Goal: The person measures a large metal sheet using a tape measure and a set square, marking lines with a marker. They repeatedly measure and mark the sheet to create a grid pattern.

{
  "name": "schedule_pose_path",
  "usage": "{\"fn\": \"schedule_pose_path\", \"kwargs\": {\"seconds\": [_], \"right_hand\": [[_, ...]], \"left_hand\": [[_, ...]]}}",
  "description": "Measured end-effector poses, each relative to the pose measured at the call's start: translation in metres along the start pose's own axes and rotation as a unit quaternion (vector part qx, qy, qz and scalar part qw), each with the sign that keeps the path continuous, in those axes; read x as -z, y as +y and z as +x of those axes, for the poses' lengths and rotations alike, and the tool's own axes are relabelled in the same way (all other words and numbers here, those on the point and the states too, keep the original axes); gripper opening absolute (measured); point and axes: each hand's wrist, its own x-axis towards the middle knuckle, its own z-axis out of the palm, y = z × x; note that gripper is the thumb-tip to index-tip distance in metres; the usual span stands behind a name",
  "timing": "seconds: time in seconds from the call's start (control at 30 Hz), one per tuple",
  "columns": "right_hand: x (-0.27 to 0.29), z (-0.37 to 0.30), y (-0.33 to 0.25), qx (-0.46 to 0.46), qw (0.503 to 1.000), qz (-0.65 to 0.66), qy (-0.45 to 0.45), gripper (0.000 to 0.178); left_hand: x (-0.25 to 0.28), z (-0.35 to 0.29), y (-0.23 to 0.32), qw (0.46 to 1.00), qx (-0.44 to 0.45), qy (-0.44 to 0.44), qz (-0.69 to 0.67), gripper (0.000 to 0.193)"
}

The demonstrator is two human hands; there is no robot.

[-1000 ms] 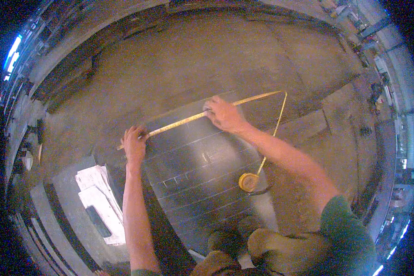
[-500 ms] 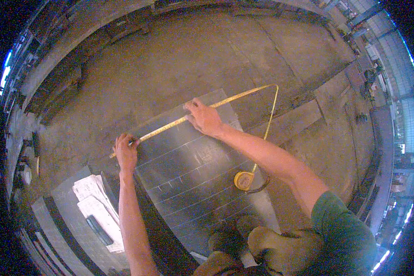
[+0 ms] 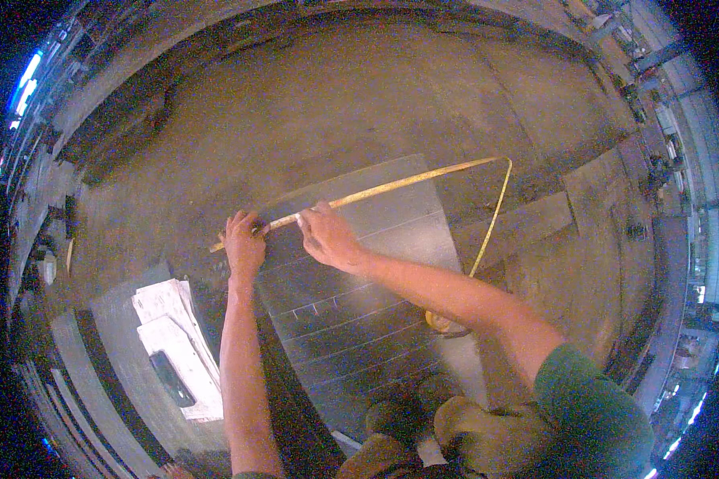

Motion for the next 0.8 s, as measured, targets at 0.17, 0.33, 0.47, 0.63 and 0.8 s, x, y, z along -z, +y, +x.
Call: {"fn": "schedule_pose_path", "kwargs": {"seconds": [0.17, 0.33, 0.47, 0.63, 0.8], "right_hand": [[-0.005, 0.003, -0.015, -0.14, 0.989, 0.047, -0.025, 0.015], [-0.008, 0.011, -0.018, -0.147, 0.989, -0.019, -0.026, 0.019], [-0.008, 0.009, -0.008, -0.144, 0.989, -0.014, -0.043, 0.02], [-0.012, 0.012, -0.006, -0.128, 0.99, -0.03, -0.052, 0.019], [-0.011, 0.012, -0.006, -0.147, 0.987, -0.02, -0.053, 0.019]], "left_hand": [[0.005, -0.001, 0.002, 1.0, 0.001, -0.009, 0.018, 0.013], [0.006, -0.002, 0.006, 1.0, 0.01, 0.003, 0.009, 0.012], [0.01, 0.003, 0.014, 0.999, 0.021, -0.044, 0.014, 0.01], [0.008, 0.002, 0.006, 0.999, 0.021, -0.038, 0.03, 0.011], [0.007, 0.002, 0.01, 0.999, 0.026, -0.038, 0.009, 0.012]]}}
